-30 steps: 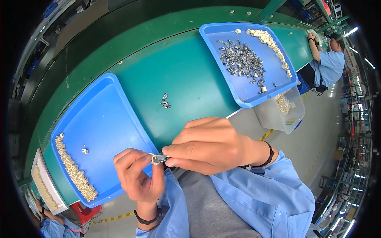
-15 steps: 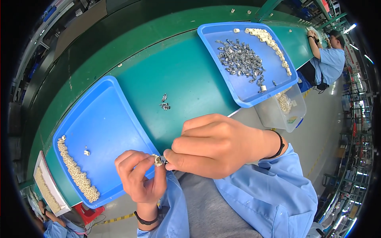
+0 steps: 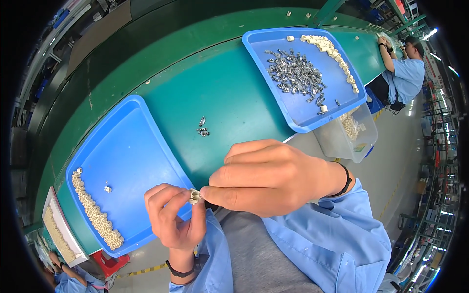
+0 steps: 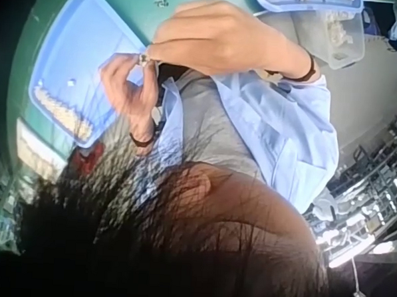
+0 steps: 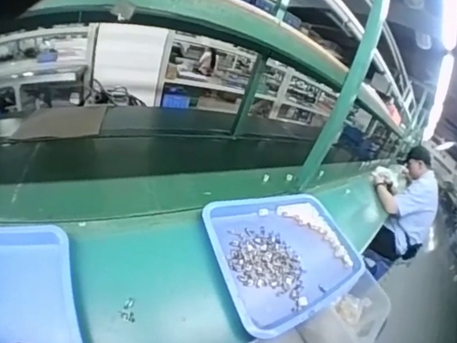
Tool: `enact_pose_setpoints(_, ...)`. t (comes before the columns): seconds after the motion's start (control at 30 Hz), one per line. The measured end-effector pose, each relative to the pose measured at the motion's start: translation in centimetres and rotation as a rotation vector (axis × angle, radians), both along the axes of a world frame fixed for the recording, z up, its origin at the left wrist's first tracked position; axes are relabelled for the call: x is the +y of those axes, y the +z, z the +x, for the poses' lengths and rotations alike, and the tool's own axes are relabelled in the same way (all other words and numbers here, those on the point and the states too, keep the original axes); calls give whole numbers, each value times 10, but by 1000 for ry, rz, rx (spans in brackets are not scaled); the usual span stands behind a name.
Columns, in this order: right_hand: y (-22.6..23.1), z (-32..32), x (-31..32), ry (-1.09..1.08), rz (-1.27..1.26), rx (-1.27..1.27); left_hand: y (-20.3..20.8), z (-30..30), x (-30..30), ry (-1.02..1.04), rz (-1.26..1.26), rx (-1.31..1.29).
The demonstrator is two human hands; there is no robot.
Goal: The person picks up a white plastic component and a metal piece by hand, fits the metal piece into the component, and places the assembled unit onto a blue tray, repeating the process.
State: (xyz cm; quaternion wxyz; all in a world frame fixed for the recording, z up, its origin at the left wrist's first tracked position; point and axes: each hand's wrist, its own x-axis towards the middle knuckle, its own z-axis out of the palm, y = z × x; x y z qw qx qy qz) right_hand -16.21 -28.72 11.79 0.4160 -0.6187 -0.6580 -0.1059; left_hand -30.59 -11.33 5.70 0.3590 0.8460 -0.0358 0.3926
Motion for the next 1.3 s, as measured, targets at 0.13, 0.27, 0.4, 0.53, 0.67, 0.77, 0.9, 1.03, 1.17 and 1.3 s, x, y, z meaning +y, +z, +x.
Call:
enact_pose_setpoints(0.13,-2,-2,1,24,24,55,3,1,-1,0,4,-6)
enact_pose_setpoints(0.27,-2,-2,0,46,5,85,4,0,-1,-4,6,-8)
enact_pose_setpoints(0.4,0,-2,0,74,-14,93,4,-1,-1,-2,24,-4)
enact_pose_setpoints(0.53,2,-1,-1,102,-38,91,4,0,-1,-7,36,2)
enact_pose_setpoints(0.67,2,-1,-2,107,-53,85,5,-1,-2,-27,35,8)
enact_pose_setpoints(0.77,2,-1,-3,118,-71,82,3,-1,-2,-36,25,4)
enact_pose_setpoints(0.9,4,1,-6,135,-120,93,2,1,-3,-59,33,0)
enact_pose_setpoints(1.03,3,1,-7,149,-139,95,1,1,-1,-108,33,5)
enact_pose_setpoints(1.17,6,2,-11,149,-163,92,1,2,-1,-143,22,17)
enact_pose_setpoints(1.3,7,1,-12,146,-164,83,1,2,-1,-168,3,25)
